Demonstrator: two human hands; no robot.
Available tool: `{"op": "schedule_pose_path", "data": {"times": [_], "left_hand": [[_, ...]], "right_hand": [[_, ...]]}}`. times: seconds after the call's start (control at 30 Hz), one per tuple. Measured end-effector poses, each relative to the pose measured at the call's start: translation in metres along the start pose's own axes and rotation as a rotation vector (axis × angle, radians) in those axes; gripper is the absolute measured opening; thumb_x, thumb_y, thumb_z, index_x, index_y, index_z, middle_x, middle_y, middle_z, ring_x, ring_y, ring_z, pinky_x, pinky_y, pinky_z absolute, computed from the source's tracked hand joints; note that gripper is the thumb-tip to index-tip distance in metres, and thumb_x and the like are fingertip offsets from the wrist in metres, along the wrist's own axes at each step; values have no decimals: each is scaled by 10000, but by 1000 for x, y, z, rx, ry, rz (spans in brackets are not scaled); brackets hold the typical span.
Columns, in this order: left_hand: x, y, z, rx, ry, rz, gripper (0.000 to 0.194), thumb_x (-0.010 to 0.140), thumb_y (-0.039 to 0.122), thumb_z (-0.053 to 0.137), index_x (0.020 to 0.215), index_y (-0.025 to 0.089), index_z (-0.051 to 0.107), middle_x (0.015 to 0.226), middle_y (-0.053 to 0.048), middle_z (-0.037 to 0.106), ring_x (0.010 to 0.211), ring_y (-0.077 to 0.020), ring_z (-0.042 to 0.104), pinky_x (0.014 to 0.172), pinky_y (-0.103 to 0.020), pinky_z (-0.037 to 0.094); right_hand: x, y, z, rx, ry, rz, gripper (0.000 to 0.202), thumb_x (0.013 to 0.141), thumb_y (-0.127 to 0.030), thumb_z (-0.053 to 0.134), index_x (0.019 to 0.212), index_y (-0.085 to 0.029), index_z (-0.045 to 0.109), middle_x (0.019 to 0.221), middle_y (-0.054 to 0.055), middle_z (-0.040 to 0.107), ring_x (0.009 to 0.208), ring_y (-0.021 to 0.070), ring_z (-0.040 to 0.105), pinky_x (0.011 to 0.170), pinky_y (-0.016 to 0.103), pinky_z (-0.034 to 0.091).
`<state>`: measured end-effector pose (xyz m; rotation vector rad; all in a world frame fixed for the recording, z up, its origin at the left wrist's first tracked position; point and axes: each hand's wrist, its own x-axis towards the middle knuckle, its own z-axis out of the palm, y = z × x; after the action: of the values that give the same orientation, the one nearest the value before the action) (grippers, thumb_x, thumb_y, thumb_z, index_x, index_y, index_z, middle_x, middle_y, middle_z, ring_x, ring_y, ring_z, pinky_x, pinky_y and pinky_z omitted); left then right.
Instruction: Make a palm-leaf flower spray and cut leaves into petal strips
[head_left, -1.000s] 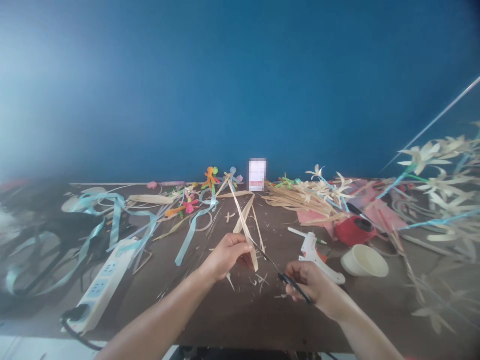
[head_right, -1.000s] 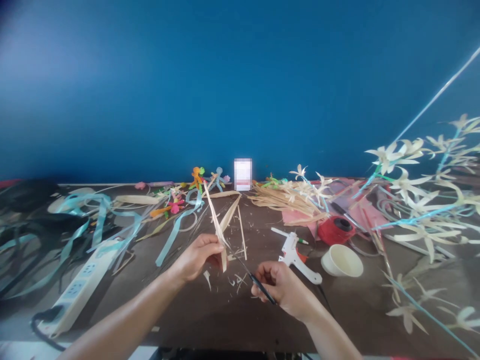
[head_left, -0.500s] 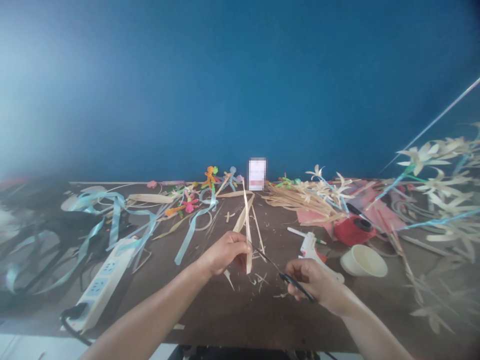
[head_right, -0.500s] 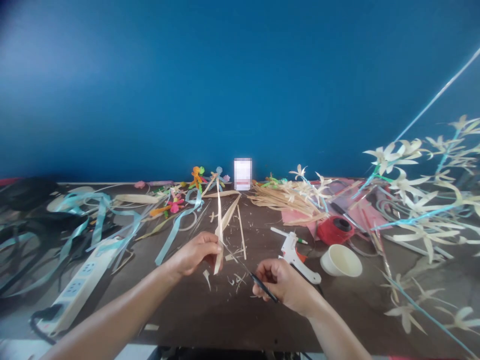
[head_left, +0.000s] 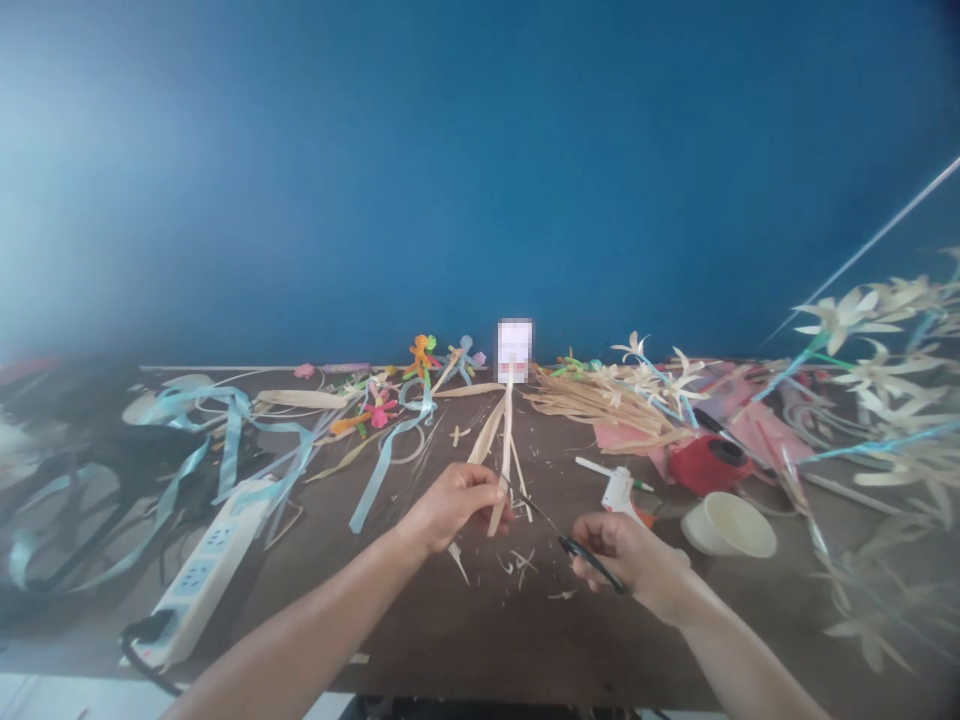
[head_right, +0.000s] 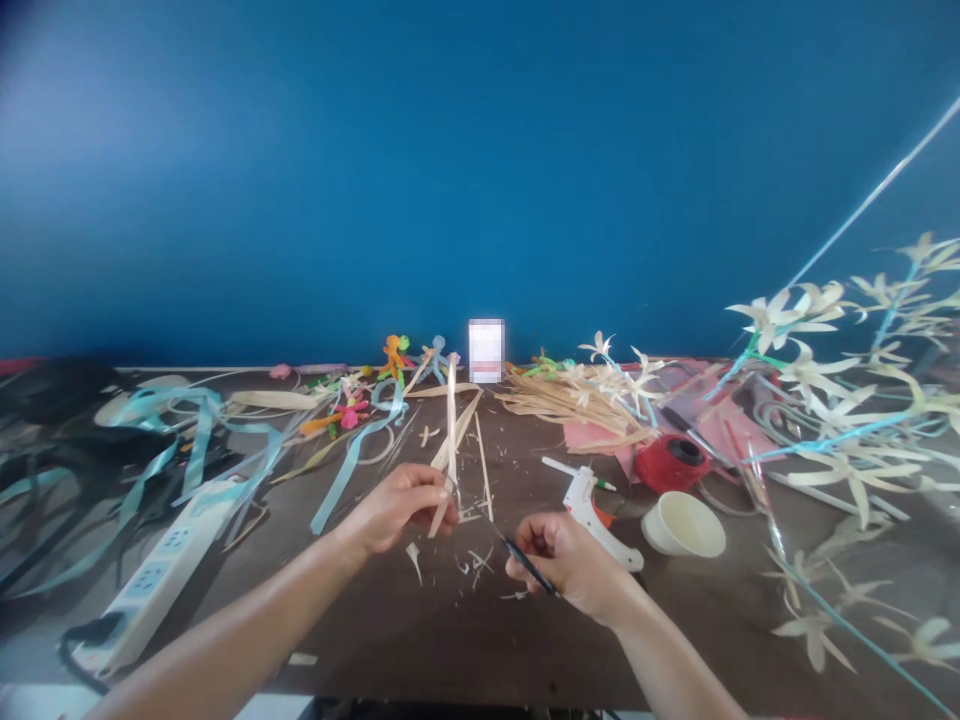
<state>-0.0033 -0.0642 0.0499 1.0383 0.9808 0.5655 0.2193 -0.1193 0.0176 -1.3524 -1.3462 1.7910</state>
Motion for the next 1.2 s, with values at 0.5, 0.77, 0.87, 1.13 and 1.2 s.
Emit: {"op": "schedule_pose_path", "data": {"times": [0.5,0.77,0.87,1.13,1.2], "left_hand": [[11,-16,-1,4,207,109,196,664,319,559,672,124,565,505,23,511,412,-63,441,427,-190,366],[11,-14,-13,132,204,56,111,648,236,538,634,128,559,437,48,455,381,-51,399,396,-167,321],[13,-12,-18,184,205,27,88,633,213,540,619,127,558,427,50,447,383,-51,391,384,-164,311],[14,-20,-23,-135,234,-3,100,617,215,613,663,150,552,425,69,430,373,-40,382,381,-158,331],[14,-24,-20,-288,282,1,123,603,206,637,676,154,552,457,61,464,403,-47,423,400,-163,366]], "right_hand": [[4,2,17,78,59,16,310,625,-398,651,600,-155,459,486,-63,464,407,41,408,365,147,240],[6,0,11,-41,25,24,295,622,-405,648,590,-160,486,436,-61,476,396,52,409,363,158,244],[7,-3,12,-29,8,28,318,590,-419,668,584,-162,482,446,-61,493,387,52,408,366,162,258],[17,1,24,20,79,31,325,597,-430,656,583,-157,481,424,-62,484,380,47,392,371,164,234],[18,-1,26,29,92,28,310,605,-416,652,586,-154,486,426,-61,485,381,44,383,372,165,232]]}}
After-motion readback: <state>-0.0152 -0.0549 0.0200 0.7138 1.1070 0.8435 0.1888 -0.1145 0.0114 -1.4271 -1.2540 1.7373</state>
